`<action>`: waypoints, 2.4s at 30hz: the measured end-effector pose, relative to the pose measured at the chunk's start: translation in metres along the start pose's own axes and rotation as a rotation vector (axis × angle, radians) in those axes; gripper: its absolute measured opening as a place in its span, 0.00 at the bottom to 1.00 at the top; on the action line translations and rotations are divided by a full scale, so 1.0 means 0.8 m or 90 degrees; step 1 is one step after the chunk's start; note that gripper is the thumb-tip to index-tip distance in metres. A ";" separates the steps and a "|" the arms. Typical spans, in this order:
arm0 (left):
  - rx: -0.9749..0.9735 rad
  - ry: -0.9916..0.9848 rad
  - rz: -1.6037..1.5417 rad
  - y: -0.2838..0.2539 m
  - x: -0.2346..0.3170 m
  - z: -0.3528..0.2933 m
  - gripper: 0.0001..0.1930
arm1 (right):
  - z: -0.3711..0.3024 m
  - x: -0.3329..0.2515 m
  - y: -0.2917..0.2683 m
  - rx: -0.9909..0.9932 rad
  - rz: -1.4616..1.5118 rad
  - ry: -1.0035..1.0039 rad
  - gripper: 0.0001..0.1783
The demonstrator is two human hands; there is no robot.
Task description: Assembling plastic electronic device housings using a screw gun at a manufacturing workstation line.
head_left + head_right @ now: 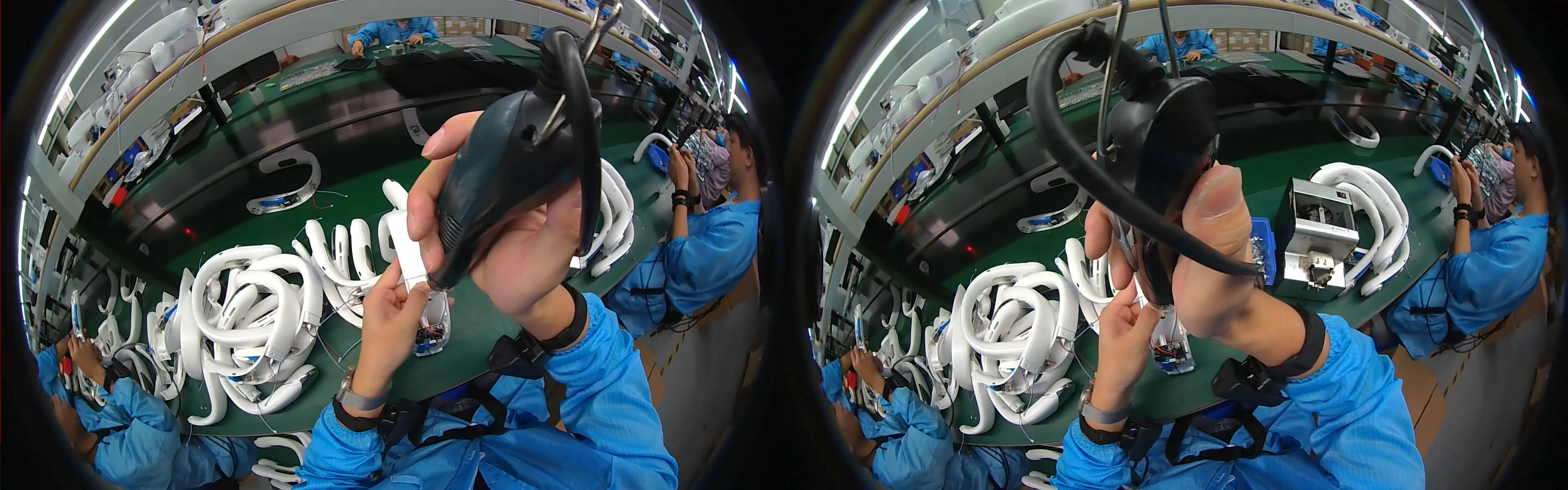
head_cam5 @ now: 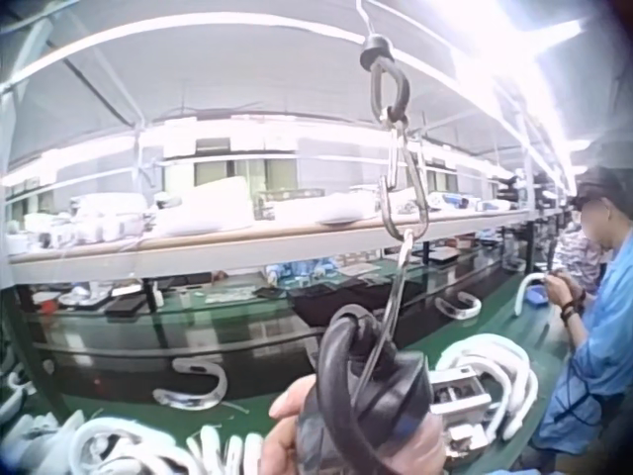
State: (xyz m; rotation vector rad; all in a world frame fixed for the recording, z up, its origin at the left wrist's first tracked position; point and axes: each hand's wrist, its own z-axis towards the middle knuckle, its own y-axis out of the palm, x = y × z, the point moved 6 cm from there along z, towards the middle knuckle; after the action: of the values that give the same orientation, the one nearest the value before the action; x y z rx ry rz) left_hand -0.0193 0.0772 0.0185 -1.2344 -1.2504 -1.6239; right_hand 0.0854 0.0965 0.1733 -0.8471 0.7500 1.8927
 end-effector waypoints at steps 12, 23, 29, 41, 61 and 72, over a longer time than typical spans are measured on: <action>-0.006 0.008 -0.027 -0.004 -0.004 0.003 0.26 | -0.005 0.005 0.008 0.021 -0.029 -0.014 0.59; -0.007 -0.005 -0.028 -0.004 -0.007 0.001 0.26 | -0.013 0.025 0.011 0.099 0.048 0.027 0.60; 0.044 -0.012 -0.106 0.003 -0.015 -0.001 0.21 | -0.020 -0.014 -0.034 0.070 -0.016 0.002 0.59; 0.157 0.027 -0.051 0.006 -0.029 -0.012 0.23 | -0.161 0.014 -0.289 0.364 -0.282 -0.102 0.53; 0.127 0.014 -0.015 0.022 -0.028 -0.016 0.23 | -0.140 0.039 -0.299 0.325 -0.219 -0.040 0.53; 0.116 -0.023 -0.072 0.017 -0.033 -0.021 0.12 | -0.083 -0.017 -0.191 0.175 -0.041 -0.088 0.46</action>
State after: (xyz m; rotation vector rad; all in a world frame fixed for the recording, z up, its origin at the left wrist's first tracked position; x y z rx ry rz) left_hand -0.0033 0.0575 -0.0046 -1.1015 -1.4795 -1.5331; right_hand 0.2443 0.1011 0.1219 -0.5559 0.8629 1.7220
